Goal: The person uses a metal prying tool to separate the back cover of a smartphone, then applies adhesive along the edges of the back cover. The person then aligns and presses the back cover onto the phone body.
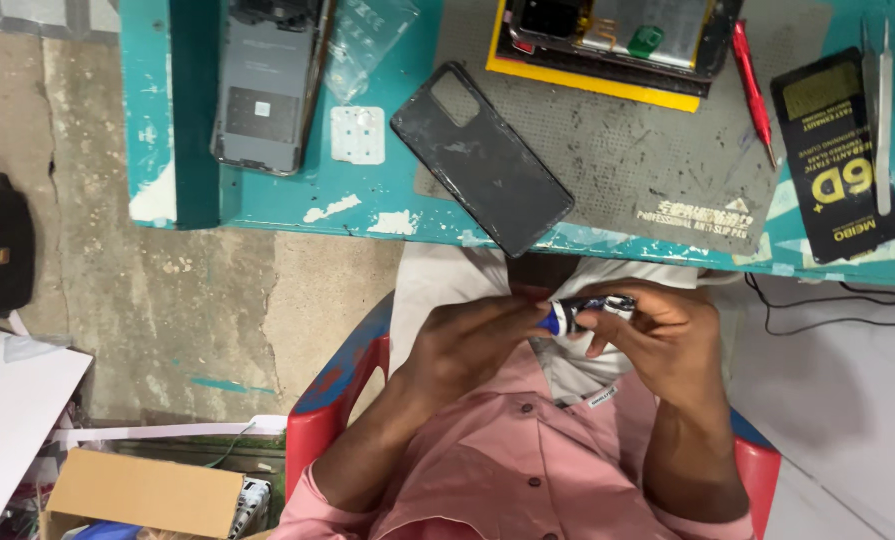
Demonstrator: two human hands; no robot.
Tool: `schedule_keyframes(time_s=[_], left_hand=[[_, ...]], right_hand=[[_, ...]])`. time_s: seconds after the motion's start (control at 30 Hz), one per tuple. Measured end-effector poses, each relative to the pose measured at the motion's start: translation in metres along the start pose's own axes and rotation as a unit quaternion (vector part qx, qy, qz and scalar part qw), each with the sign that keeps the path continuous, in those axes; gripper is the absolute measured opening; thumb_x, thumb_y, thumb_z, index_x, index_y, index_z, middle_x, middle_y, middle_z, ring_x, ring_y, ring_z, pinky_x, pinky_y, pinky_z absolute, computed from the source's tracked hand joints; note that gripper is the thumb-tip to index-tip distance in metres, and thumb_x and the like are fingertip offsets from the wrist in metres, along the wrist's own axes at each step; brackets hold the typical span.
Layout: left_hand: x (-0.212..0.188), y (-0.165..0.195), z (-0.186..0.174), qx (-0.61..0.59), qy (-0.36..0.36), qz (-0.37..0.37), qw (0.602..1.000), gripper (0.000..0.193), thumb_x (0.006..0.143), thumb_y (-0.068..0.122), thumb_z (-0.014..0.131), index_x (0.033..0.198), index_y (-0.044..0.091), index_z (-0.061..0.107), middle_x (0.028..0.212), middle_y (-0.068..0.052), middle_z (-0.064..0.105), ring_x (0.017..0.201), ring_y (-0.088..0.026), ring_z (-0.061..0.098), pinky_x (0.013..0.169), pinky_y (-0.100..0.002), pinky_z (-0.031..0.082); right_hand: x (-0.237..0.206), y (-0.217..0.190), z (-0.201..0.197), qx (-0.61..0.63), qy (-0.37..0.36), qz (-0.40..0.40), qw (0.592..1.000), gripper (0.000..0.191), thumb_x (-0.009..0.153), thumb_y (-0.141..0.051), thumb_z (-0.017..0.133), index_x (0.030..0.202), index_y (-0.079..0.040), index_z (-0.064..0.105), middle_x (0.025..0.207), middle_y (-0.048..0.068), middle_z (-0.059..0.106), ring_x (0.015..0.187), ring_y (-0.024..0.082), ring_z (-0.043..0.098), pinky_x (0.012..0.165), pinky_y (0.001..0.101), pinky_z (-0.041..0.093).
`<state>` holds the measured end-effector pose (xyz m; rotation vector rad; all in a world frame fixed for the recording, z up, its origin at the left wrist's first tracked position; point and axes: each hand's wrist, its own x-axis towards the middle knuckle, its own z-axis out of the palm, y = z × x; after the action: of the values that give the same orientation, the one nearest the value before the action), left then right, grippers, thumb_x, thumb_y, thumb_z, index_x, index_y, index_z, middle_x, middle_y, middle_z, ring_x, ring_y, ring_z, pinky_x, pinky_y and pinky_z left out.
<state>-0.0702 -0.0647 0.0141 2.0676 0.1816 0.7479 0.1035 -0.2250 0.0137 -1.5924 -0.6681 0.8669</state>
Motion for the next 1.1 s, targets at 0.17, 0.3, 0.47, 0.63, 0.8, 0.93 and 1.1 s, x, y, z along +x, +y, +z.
schedule_keyframes(time_s=[0.17, 0.3, 0.47, 0.63, 0.8, 0.93, 1.1], left_hand=[[0.007, 0.007, -0.009, 0.216, -0.043, 0.123, 0.968, 0.027, 0.096, 0.004, 0.07, 0.12, -0.008, 0.069, 0.106, -0.014, 0.07, 0.09, -0.023, 0.072, 0.078, -0.035, 0.063], [0.012, 0.005, -0.011, 0.27, -0.074, 0.134, 0.951, 0.028, 0.102, 0.015, 0.071, 0.112, -0.011, 0.071, 0.095, -0.014, 0.07, 0.074, -0.022, 0.068, 0.061, -0.036, 0.057], [0.009, 0.006, -0.005, 0.042, -0.086, -0.088, 0.991, 0.019, 0.104, 0.015, 0.067, 0.101, -0.002, 0.071, 0.092, -0.013, 0.073, 0.073, -0.028, 0.072, 0.062, -0.038, 0.057], [0.008, 0.007, -0.005, -0.011, -0.082, -0.138, 0.987, 0.016, 0.102, 0.015, 0.07, 0.103, -0.001, 0.072, 0.092, -0.014, 0.073, 0.074, -0.029, 0.073, 0.062, -0.038, 0.057], [0.01, 0.007, -0.012, 0.035, -0.007, -0.013, 0.999, 0.032, 0.093, 0.014, 0.077, 0.118, -0.004, 0.068, 0.099, -0.012, 0.071, 0.082, -0.024, 0.074, 0.069, -0.034, 0.061], [0.01, 0.002, -0.022, 0.19, -0.053, 0.076, 0.977, 0.037, 0.091, 0.003, 0.075, 0.126, -0.006, 0.066, 0.102, -0.013, 0.068, 0.082, -0.024, 0.07, 0.069, -0.035, 0.06], [0.012, -0.001, -0.024, 0.216, -0.087, 0.058, 0.971, 0.035, 0.091, 0.004, 0.073, 0.123, -0.008, 0.067, 0.095, -0.013, 0.067, 0.077, -0.024, 0.069, 0.063, -0.035, 0.058]], right_hand=[[0.009, 0.0, -0.007, 0.069, -0.034, 0.061, 0.995, 0.02, 0.085, 0.012, 0.072, 0.105, 0.011, 0.073, 0.089, 0.016, 0.077, 0.072, 0.019, 0.076, 0.058, 0.0281, 0.065], [0.013, -0.002, -0.007, 0.072, -0.043, 0.076, 0.994, 0.025, 0.084, 0.013, 0.071, 0.109, 0.011, 0.073, 0.089, 0.017, 0.077, 0.073, 0.02, 0.077, 0.057, 0.0283, 0.065], [0.005, 0.0, -0.002, -0.002, -0.028, -0.006, 1.0, 0.022, 0.085, 0.013, 0.073, 0.107, 0.012, 0.074, 0.092, 0.017, 0.078, 0.075, 0.019, 0.075, 0.065, 0.0272, 0.064], [0.005, 0.007, -0.001, 0.051, -0.047, 0.01, 0.998, 0.024, 0.085, 0.014, 0.071, 0.109, 0.011, 0.072, 0.095, 0.018, 0.077, 0.08, 0.018, 0.075, 0.067, 0.0281, 0.066], [0.012, 0.007, 0.002, 0.052, -0.039, -0.048, 0.997, 0.025, 0.087, 0.013, 0.073, 0.111, 0.009, 0.069, 0.095, 0.017, 0.076, 0.08, 0.017, 0.075, 0.063, 0.0259, 0.063], [0.017, 0.001, 0.009, 0.018, -0.031, -0.056, 0.998, 0.024, 0.085, 0.011, 0.075, 0.108, 0.008, 0.07, 0.095, 0.015, 0.077, 0.077, 0.015, 0.075, 0.061, 0.0239, 0.061], [0.023, -0.017, 0.013, -0.121, -0.031, -0.041, 0.991, 0.028, 0.077, 0.007, 0.082, 0.105, 0.004, 0.077, 0.088, 0.014, 0.082, 0.069, 0.016, 0.078, 0.058, 0.0239, 0.06]])
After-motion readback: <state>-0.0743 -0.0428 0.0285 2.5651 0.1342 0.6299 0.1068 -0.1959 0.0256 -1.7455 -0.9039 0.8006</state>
